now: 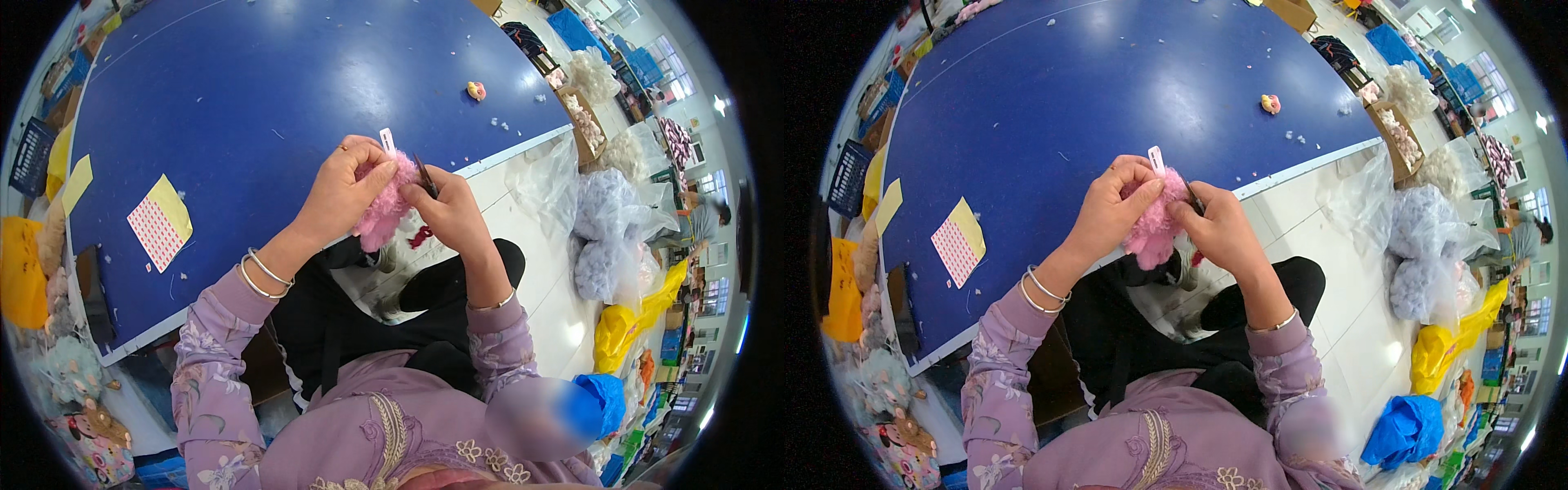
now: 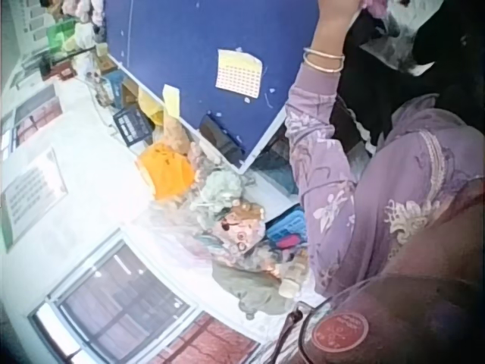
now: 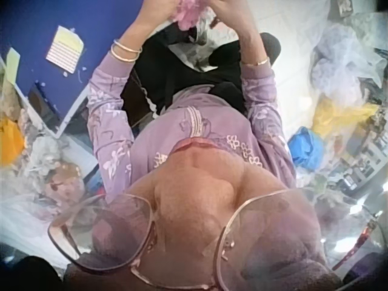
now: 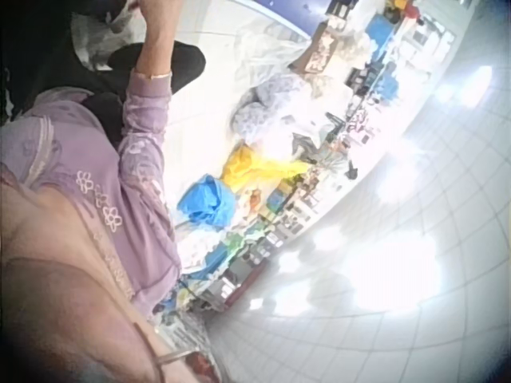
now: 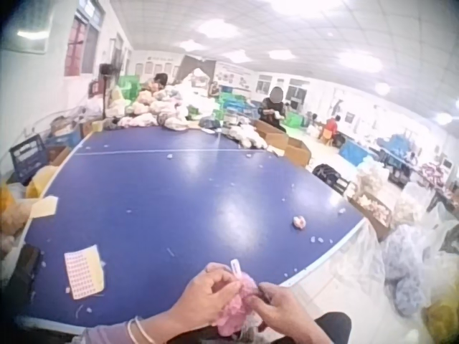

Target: The person trims the fur on small pink stuffed animals using scissors. They pick up each toy from a pile on the table, trim loose threads and uneven fur, then place the finished items into a yellow bag.

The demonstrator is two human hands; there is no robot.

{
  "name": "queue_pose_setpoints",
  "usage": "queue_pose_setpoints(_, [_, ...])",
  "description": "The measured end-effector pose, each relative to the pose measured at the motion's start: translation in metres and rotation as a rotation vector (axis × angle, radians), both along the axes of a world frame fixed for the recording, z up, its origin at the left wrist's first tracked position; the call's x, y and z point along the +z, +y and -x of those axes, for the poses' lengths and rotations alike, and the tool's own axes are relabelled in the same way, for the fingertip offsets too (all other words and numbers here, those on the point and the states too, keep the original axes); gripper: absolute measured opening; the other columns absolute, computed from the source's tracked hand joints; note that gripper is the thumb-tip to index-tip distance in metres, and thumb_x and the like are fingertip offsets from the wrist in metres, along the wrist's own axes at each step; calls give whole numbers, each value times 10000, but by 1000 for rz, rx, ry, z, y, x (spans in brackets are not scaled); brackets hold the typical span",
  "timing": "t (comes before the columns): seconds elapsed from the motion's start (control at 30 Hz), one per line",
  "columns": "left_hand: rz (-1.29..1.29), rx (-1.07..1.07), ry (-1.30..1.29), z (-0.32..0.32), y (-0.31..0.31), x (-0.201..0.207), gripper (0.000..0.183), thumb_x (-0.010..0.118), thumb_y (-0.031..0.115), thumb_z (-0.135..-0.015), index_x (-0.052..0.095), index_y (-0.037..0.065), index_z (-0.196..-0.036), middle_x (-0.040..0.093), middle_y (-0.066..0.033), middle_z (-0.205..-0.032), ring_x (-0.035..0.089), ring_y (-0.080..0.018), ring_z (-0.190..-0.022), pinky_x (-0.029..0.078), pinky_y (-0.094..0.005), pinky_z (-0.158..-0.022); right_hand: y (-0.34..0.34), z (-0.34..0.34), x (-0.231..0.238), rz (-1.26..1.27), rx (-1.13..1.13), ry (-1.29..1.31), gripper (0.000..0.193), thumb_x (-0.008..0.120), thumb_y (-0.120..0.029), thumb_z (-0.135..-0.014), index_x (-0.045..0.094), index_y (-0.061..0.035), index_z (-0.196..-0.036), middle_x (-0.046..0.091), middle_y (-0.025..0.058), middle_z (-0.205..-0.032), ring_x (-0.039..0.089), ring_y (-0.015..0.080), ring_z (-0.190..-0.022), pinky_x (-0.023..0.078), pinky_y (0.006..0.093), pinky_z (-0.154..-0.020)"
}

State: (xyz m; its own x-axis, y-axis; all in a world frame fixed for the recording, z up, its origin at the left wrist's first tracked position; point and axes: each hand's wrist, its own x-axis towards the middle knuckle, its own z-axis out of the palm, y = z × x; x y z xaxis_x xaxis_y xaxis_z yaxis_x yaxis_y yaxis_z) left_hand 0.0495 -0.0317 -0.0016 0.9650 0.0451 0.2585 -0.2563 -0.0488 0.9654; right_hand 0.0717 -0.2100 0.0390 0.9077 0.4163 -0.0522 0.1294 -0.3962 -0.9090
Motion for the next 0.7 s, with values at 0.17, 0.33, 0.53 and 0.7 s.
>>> queue_pose_setpoints(0.17, [17,-54,-11,-5,4,-2,151,613,139,-921,599,-3,-871,548,-53,-1090,510,-81,-885,439,-239,-785,-10,-6,-1,-342,-41,275,152,607,-126,-876,553,-27,-773,484,-33,-613,407,47,-497,302,230,-442])
queue_pose_setpoints(0.33, [53,-61,5,-9,5,-11,162,597,146,-934,581,-3,-874,541,-54,-1094,498,-83,-896,432,-241,-794,-12,-9,-6,-481,-99,418,130,584,-138,-890,537,-54,-802,408,-51,-591,367,44,-483,251,217,-429])
queue_pose_setpoints(0.53, [-38,-67,13,-3,5,-3,145,579,125,-937,572,-4,-869,533,-64,-1101,491,-87,-901,427,-247,-807,-7,-13,-6,13,-20,26,247,593,-184,-885,545,24,-760,457,-31,-612,386,57,-577,307,272,-483])
queue_pose_setpoints(0.7, [-32,-66,-89,-7,6,-8,134,581,112,-930,558,-4,-867,526,-69,-1100,494,-94,-873,433,-249,-791,-15,-17,-1,-260,-30,185,199,606,-155,-875,539,-21,-743,462,-35,-602,386,46,-518,286,242,-450])
